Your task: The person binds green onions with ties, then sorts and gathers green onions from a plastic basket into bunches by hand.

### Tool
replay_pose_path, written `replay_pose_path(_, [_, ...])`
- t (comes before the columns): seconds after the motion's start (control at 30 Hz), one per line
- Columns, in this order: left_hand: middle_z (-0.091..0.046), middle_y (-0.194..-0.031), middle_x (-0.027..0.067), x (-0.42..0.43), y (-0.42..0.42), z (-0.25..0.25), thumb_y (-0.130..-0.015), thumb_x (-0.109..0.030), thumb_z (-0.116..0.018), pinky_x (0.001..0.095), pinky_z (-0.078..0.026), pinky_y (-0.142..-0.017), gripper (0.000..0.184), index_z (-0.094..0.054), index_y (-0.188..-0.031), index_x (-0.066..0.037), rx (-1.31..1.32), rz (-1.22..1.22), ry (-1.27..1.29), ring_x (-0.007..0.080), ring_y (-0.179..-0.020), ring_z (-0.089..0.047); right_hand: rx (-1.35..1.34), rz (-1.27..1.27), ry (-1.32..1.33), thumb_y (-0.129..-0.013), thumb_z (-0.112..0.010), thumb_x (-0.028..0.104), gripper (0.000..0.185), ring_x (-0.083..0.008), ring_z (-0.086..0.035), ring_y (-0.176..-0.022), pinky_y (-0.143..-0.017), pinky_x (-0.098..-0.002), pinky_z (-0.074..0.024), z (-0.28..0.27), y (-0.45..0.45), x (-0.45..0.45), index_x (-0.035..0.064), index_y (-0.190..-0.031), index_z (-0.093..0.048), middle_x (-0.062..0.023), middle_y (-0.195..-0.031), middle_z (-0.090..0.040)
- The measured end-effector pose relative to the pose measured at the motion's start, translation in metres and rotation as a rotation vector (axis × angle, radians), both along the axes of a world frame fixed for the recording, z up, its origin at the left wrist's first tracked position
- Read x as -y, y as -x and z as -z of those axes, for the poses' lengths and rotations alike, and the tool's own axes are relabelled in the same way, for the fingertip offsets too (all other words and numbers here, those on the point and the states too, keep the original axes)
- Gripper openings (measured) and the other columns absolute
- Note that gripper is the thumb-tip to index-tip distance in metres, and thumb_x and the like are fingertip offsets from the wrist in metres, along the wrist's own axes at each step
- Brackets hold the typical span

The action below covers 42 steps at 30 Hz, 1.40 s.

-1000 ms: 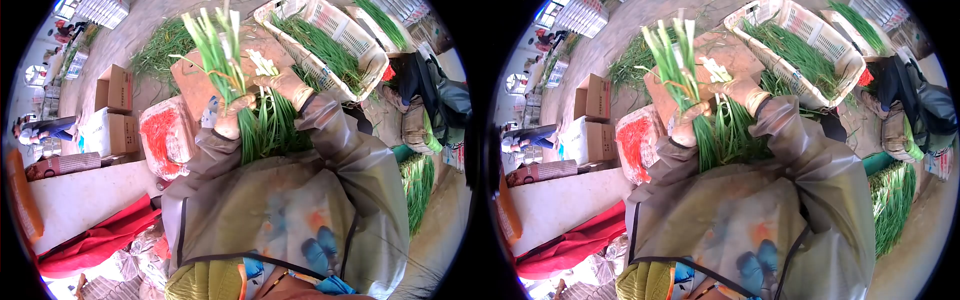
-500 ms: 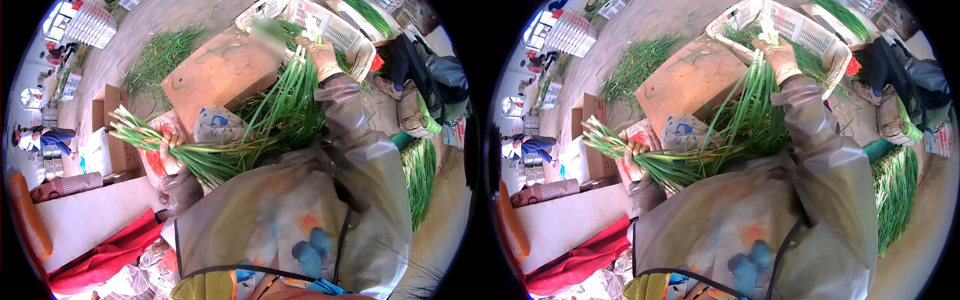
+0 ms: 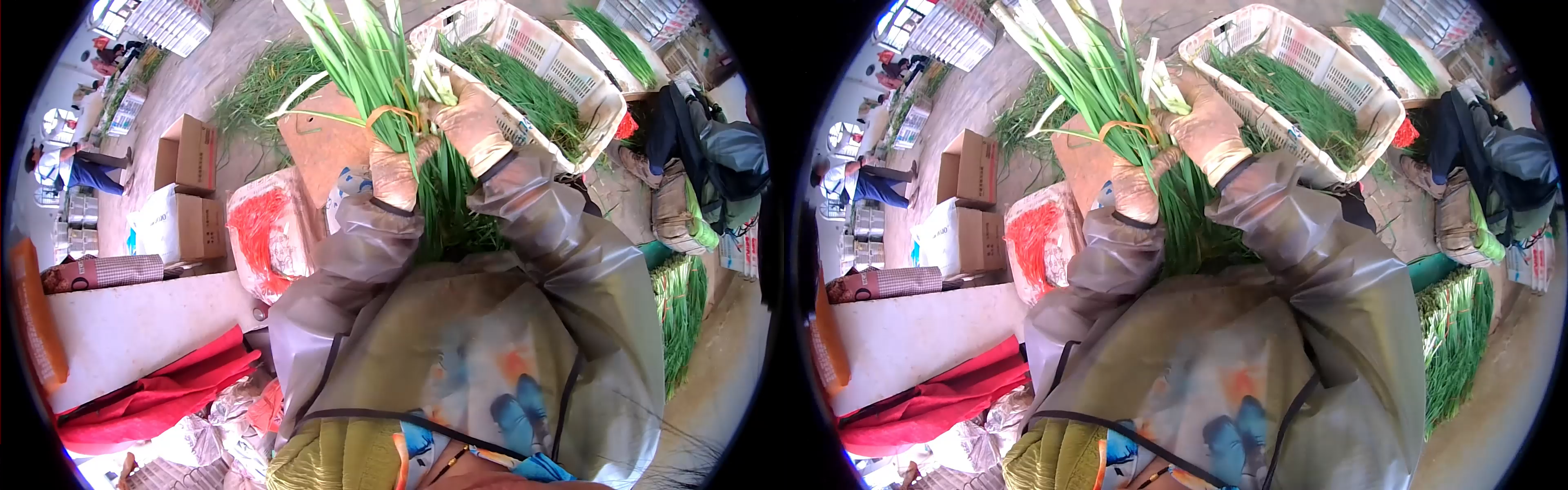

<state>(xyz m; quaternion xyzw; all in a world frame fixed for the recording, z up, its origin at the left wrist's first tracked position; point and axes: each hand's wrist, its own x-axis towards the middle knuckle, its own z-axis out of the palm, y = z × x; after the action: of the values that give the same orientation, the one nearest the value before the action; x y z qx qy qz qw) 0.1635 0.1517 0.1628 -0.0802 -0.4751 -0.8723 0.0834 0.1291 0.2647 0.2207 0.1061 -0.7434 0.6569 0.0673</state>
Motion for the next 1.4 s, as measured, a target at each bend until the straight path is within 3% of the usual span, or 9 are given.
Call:
replay_pose_path(0.17, [-0.052,-0.090,0.0012,0.004,0.005,-0.001,-0.067,0.017,-0.059,0.0296,-0.051,-0.072,0.043,-0.048,-0.101,-0.006,0.059,-0.022,-0.086,0.0147,-0.083,-0.054,0.037,-0.075,0.220,-0.073,-0.066,0.002,0.042,-0.0141,-0.055,-0.092,-0.080,-0.0254,-0.0443,0.007,-0.001,-0.002,0.0057,-0.113,-0.052,-0.0046,-0.103,-0.059])
replay_pose_path(0.33, [-0.055,-0.096,0.0018,0.009,0.002,0.005,-0.069,0.013,-0.061,0.0243,-0.048,-0.072,0.050,-0.048,-0.114,-0.005,-0.001,-0.031,-0.035,0.0114,-0.082,-0.054,-0.022,-0.097,-0.132,-0.072,-0.068,0.007,0.032,-0.0189,-0.054,-0.090,-0.082,-0.0292,-0.0436,0.010,0.002,-0.008,0.0029,-0.102,-0.060,-0.0051,-0.117,-0.052])
replay_pose_path(0.5, [-0.055,-0.088,0.0005,0.004,0.001,-0.004,-0.069,0.013,-0.063,0.0234,-0.048,-0.068,0.052,-0.047,-0.116,-0.005,-0.029,-0.137,-0.056,0.0100,-0.078,-0.053,0.104,-0.235,-0.154,-0.076,-0.068,0.018,0.052,-0.0131,-0.055,-0.090,-0.081,-0.0250,-0.0432,0.021,0.001,-0.015,0.0007,-0.121,-0.047,-0.0070,-0.103,-0.061])
replay_pose_path(0.67, [-0.057,-0.082,0.0085,0.021,0.014,0.007,-0.070,0.012,-0.061,0.0291,-0.050,-0.053,0.036,-0.051,-0.100,-0.005,0.124,0.040,-0.171,0.0182,-0.060,-0.056,0.156,-0.261,0.214,-0.071,-0.074,0.021,0.047,-0.0156,-0.055,-0.087,-0.079,-0.0286,-0.0434,0.053,0.007,-0.016,0.0027,-0.109,-0.054,-0.0066,-0.098,-0.061])
replay_pose_path(0.83, [-0.057,-0.077,0.0111,0.026,0.003,-0.008,-0.072,0.007,-0.064,0.0294,-0.050,-0.053,0.033,-0.049,-0.100,-0.003,0.189,0.007,-0.225,0.0207,-0.064,-0.057,0.311,-0.377,-0.105,-0.067,-0.077,0.025,0.047,-0.0154,-0.056,-0.083,-0.077,-0.0290,-0.0434,0.076,0.005,-0.022,0.0029,-0.103,-0.058,-0.0065,-0.093,-0.063])
replay_pose_path(1.1, [-0.054,-0.081,0.0065,0.075,-0.011,-0.006,-0.076,0.005,-0.060,0.0295,-0.050,-0.052,0.034,-0.047,-0.105,-0.009,0.242,0.075,-0.308,0.0176,-0.068,-0.055,0.237,0.050,-0.007,-0.071,-0.072,0.016,0.031,-0.0149,-0.057,-0.074,-0.067,-0.0259,-0.0454,0.089,0.047,-0.097,0.0012,-0.096,-0.062,-0.0063,-0.085,-0.064])
replay_pose_path(1.23, [-0.053,-0.078,0.0063,0.083,-0.004,0.029,-0.071,0.009,-0.060,0.0306,-0.050,-0.057,0.040,-0.046,-0.106,-0.006,0.271,-0.201,0.008,0.0191,-0.067,-0.056,0.414,0.162,0.577,-0.076,-0.067,0.021,0.025,-0.0120,-0.057,-0.072,-0.064,-0.0228,-0.0444,0.034,0.037,-0.141,0.0015,-0.091,-0.065,-0.0030,-0.083,-0.064])
replay_pose_path(1.37, [-0.058,-0.085,0.0083,0.052,-0.013,0.010,-0.071,0.007,-0.063,0.0279,-0.051,-0.062,0.040,-0.050,-0.107,-0.006,0.191,-0.090,0.050,0.0199,-0.073,-0.059,-0.091,0.195,-0.232,-0.081,-0.061,0.021,0.022,-0.0094,-0.057,-0.077,-0.066,-0.0194,-0.0445,0.037,0.058,-0.184,0.0031,-0.094,-0.063,-0.0031,-0.082,-0.062])
replay_pose_path(1.4, [-0.059,-0.090,0.0100,0.047,-0.009,0.015,-0.071,0.005,-0.064,0.0282,-0.051,-0.065,0.037,-0.052,-0.105,-0.006,0.241,0.040,-0.026,0.0205,-0.078,-0.060,0.089,0.144,0.120,-0.081,-0.061,0.021,0.021,-0.0095,-0.057,-0.075,-0.065,-0.0195,-0.0445,0.013,0.046,-0.172,0.0033,-0.093,-0.062,-0.0034,-0.080,-0.062])
